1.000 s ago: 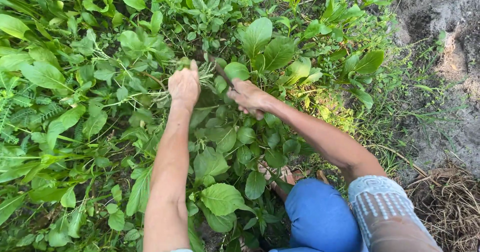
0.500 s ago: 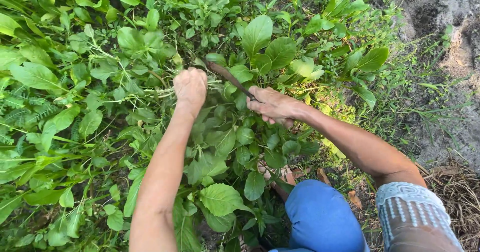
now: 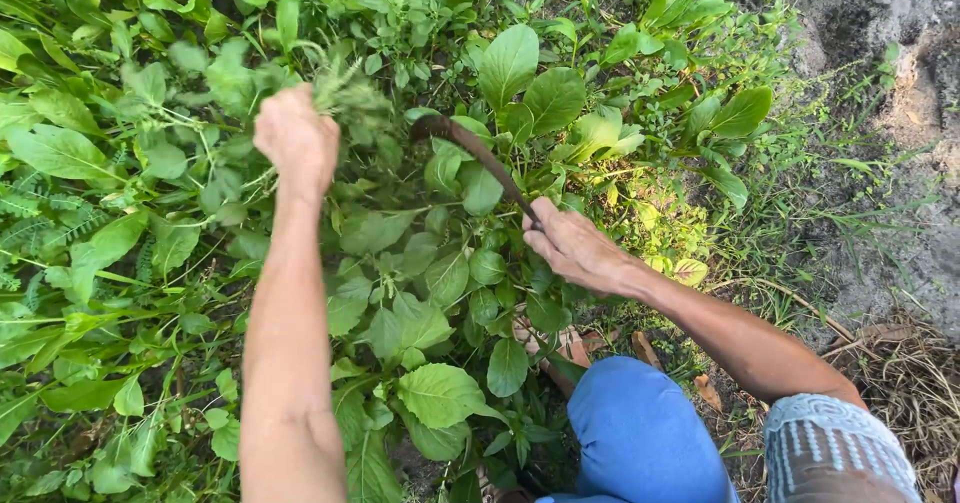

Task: Weeding a garden by cutting plants at the base with a sickle

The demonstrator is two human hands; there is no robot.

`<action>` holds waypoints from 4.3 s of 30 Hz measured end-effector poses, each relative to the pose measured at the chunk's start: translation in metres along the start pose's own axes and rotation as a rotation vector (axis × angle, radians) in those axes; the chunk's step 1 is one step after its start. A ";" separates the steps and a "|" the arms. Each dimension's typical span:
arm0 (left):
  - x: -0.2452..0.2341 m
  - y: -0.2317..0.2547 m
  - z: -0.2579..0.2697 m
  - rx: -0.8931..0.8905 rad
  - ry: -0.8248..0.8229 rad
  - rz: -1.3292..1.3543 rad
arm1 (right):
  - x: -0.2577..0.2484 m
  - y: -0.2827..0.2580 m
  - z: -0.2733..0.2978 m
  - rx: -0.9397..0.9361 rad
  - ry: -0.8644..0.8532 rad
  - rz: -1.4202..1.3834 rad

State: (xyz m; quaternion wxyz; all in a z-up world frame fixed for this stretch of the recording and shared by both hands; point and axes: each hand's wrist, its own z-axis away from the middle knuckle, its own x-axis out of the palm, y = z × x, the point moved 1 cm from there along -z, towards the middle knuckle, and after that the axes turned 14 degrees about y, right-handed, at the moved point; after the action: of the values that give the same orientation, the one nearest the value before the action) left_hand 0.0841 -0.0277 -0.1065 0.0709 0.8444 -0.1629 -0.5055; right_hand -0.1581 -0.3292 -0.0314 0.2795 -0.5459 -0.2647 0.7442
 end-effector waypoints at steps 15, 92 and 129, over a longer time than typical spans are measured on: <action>-0.140 0.092 -0.082 0.445 0.634 0.258 | 0.032 -0.013 -0.156 0.355 0.034 -0.514; -0.120 0.045 -0.081 -0.696 0.050 0.945 | -0.008 0.010 -0.011 0.303 -0.001 -0.439; -0.047 0.089 -0.020 0.404 -0.149 0.103 | -0.053 0.013 -0.256 0.279 0.337 -1.095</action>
State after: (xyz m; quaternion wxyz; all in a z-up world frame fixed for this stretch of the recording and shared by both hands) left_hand 0.0626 -0.0959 -0.0323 -0.0861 0.7922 -0.3086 -0.5194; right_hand 0.0988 -0.3523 -0.0726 0.7304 -0.3986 -0.3594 0.4224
